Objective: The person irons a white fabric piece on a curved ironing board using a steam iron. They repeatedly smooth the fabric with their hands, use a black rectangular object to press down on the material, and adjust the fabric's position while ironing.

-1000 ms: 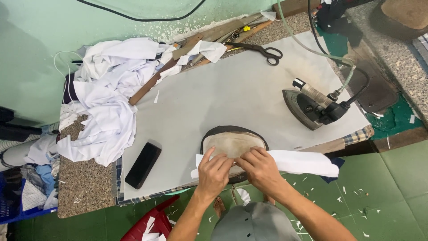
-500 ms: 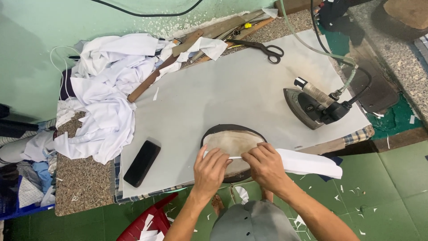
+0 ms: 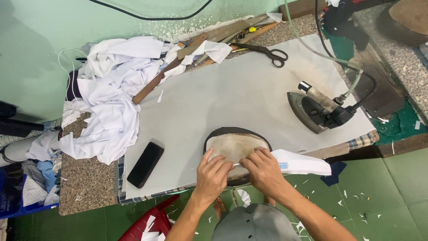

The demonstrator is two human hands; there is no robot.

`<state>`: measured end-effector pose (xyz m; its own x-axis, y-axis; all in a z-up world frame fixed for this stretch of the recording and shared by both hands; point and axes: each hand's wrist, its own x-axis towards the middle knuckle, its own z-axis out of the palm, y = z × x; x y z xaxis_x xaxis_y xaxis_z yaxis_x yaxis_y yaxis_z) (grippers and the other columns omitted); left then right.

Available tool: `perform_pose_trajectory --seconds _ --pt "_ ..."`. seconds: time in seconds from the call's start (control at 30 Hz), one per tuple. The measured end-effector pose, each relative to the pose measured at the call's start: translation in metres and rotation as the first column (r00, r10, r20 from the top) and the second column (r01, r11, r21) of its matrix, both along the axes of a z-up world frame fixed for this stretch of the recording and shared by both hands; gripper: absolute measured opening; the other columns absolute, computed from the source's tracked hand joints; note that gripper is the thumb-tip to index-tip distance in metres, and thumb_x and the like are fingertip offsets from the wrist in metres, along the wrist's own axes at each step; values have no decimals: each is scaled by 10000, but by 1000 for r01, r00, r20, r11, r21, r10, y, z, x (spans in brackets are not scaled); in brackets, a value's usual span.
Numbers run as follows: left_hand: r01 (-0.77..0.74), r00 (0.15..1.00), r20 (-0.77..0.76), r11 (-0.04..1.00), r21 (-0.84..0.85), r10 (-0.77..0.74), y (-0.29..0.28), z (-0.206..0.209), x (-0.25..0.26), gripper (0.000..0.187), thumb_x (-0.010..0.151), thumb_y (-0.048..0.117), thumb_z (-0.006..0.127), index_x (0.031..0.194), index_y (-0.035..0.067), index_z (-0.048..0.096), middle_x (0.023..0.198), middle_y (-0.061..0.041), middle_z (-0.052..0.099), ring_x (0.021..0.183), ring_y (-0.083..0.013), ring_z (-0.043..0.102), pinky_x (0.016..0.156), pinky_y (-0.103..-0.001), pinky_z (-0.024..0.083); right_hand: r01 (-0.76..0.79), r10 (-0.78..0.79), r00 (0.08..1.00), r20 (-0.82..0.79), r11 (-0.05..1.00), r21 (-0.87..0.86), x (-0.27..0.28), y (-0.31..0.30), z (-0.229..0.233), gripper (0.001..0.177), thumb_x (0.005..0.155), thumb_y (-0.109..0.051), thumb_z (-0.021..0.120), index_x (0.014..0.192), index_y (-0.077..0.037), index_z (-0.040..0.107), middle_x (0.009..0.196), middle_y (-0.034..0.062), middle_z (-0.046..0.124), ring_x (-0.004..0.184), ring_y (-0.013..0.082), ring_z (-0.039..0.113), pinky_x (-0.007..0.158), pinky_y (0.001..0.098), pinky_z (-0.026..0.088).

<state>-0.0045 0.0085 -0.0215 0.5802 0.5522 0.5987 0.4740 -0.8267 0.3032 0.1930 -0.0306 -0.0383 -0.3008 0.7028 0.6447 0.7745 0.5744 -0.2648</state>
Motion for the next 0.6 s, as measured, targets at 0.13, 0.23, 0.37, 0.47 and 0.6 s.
perform_pose_trajectory --seconds 0.13,0.23,0.37,0.47,0.6 --pt "9 1000 22 1000 24 -10 -2 -6 5 137 956 39 639 830 65 685 719 -49 671 779 -248 698 1043 -519 468 -68 67 997 -23 997 -44 -4 1 -2 263 897 112 459 914 -68 649 780 62 564 706 255 523 782 377 483" --pt "12 999 48 999 -52 -9 1 -13 1 124 944 198 731 903 81 732 841 -55 748 911 -268 717 1082 -526 427 -25 25 1000 -7 999 -47 -2 0 -9 309 794 150 413 872 -66 619 753 70 541 658 257 507 746 375 467" --pt "6 1000 15 1000 0 -6 -1 -10 -2 127 955 23 626 853 61 691 738 -76 676 831 -278 714 1053 -533 463 -17 16 1000 -12 998 -61 -4 -3 -13 294 821 145 439 894 -64 632 761 68 546 653 253 509 735 373 467" --pt "18 1000 14 999 -29 -18 0 -10 -2 105 930 12 649 852 50 709 731 -84 691 800 -269 713 1044 -537 465 -87 82 995 -48 989 -120 -5 -1 -14 126 946 2 575 948 -65 681 835 60 625 737 247 554 825 389 475" --pt "13 1000 30 990 -140 -9 5 -10 -7 106 941 158 709 885 74 740 808 -51 741 864 -261 712 1069 -529 439 -58 55 997 -48 995 -77 -2 0 -13 184 926 41 505 918 -63 656 796 67 593 699 244 548 835 391 492"
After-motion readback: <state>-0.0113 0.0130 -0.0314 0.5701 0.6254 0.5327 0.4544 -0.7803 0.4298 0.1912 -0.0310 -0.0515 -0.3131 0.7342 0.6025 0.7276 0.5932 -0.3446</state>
